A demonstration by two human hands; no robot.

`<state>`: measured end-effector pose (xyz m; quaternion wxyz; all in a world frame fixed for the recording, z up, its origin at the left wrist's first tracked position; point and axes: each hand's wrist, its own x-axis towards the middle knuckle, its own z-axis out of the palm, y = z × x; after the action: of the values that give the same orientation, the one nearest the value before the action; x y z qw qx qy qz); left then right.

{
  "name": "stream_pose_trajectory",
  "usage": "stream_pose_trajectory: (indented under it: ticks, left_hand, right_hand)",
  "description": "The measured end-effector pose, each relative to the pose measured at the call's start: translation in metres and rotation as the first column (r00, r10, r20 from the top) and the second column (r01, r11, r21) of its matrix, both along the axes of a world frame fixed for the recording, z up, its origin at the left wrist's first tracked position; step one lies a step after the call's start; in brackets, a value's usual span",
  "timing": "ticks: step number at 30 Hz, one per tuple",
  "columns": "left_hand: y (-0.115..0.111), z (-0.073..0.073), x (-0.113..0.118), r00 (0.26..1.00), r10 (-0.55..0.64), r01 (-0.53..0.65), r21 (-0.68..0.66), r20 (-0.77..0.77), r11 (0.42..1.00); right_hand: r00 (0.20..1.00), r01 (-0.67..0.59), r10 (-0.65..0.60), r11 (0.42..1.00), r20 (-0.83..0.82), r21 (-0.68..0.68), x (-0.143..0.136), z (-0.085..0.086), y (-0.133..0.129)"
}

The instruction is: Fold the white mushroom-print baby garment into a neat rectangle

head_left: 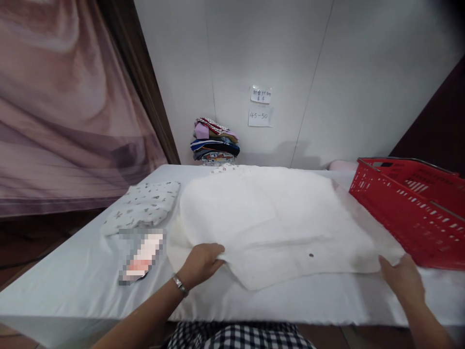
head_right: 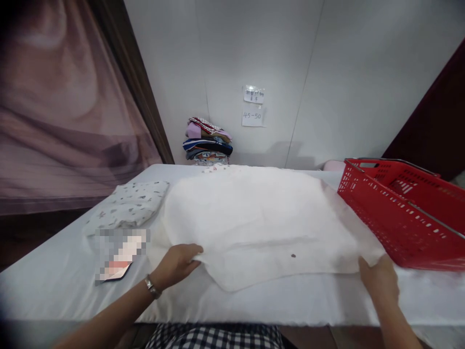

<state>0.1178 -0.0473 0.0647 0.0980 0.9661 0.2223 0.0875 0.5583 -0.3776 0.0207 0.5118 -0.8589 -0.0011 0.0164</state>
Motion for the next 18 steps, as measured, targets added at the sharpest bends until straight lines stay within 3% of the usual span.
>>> stream_pose_trajectory:
  ticks: [2, 3, 4, 6, 7, 8, 9, 11, 14, 16, 18]
  left_hand:
    - [-0.008, 0.007, 0.019, 0.999, 0.035, -0.035, -0.035, -0.002, 0.999]
    - [-0.013, 0.010, 0.030, 0.999, 0.054, -0.054, -0.060, -0.006, 0.997]
    - [-0.021, 0.014, 0.043, 0.998, 0.069, -0.069, -0.091, -0.007, 0.993]
    - [-0.040, 0.021, 0.070, 0.997, 0.080, -0.077, -0.164, 0.013, 0.983]
    - [-0.051, 0.025, 0.082, 0.997, 0.069, -0.061, -0.205, 0.032, 0.977]
    - [-0.062, 0.028, 0.093, 0.997, 0.045, -0.030, -0.251, 0.055, 0.967]
    - [-0.073, 0.032, 0.101, 0.997, 0.022, 0.004, -0.308, 0.079, 0.951]
    - [-0.088, 0.038, 0.109, 0.988, -0.054, 0.113, -0.442, 0.143, 0.890]
    - [-0.086, 0.042, 0.106, 0.959, -0.114, 0.252, -0.603, 0.259, 0.757]
    - [-0.065, 0.041, 0.099, 0.957, -0.031, 0.210, -0.613, 0.290, 0.761]
    - [-0.032, 0.036, 0.091, 0.949, 0.135, 0.043, -0.540, 0.285, 0.841]
  right_hand:
    - [0.970, -0.129, 0.121, 0.991, 0.212, 0.026, -0.039, 0.009, 0.027]
    - [0.944, -0.259, 0.236, 0.963, 0.230, 0.078, -0.065, 0.010, 0.042]
    - [0.886, -0.447, 0.425, 0.889, 0.185, 0.096, -0.093, 0.011, 0.059]
    - [0.620, -0.785, 0.776, 0.611, 0.119, 0.103, -0.150, 0.010, 0.090]
    - [0.492, -0.870, 0.862, 0.482, 0.124, 0.104, -0.174, 0.009, 0.104]
    - [0.422, -0.905, 0.896, 0.409, 0.136, 0.111, -0.194, 0.009, 0.116]
    - [0.400, -0.914, 0.905, 0.382, 0.145, 0.136, -0.208, 0.010, 0.125]
    - [0.433, -0.892, 0.888, 0.398, 0.154, 0.215, -0.219, 0.014, 0.137]
    - [0.481, -0.838, 0.871, 0.422, 0.100, 0.347, -0.212, 0.022, 0.135]
    - [0.456, -0.823, 0.889, 0.406, 0.036, 0.398, -0.203, 0.022, 0.123]
    - [0.432, -0.796, 0.901, 0.400, -0.036, 0.455, -0.197, 0.017, 0.106]
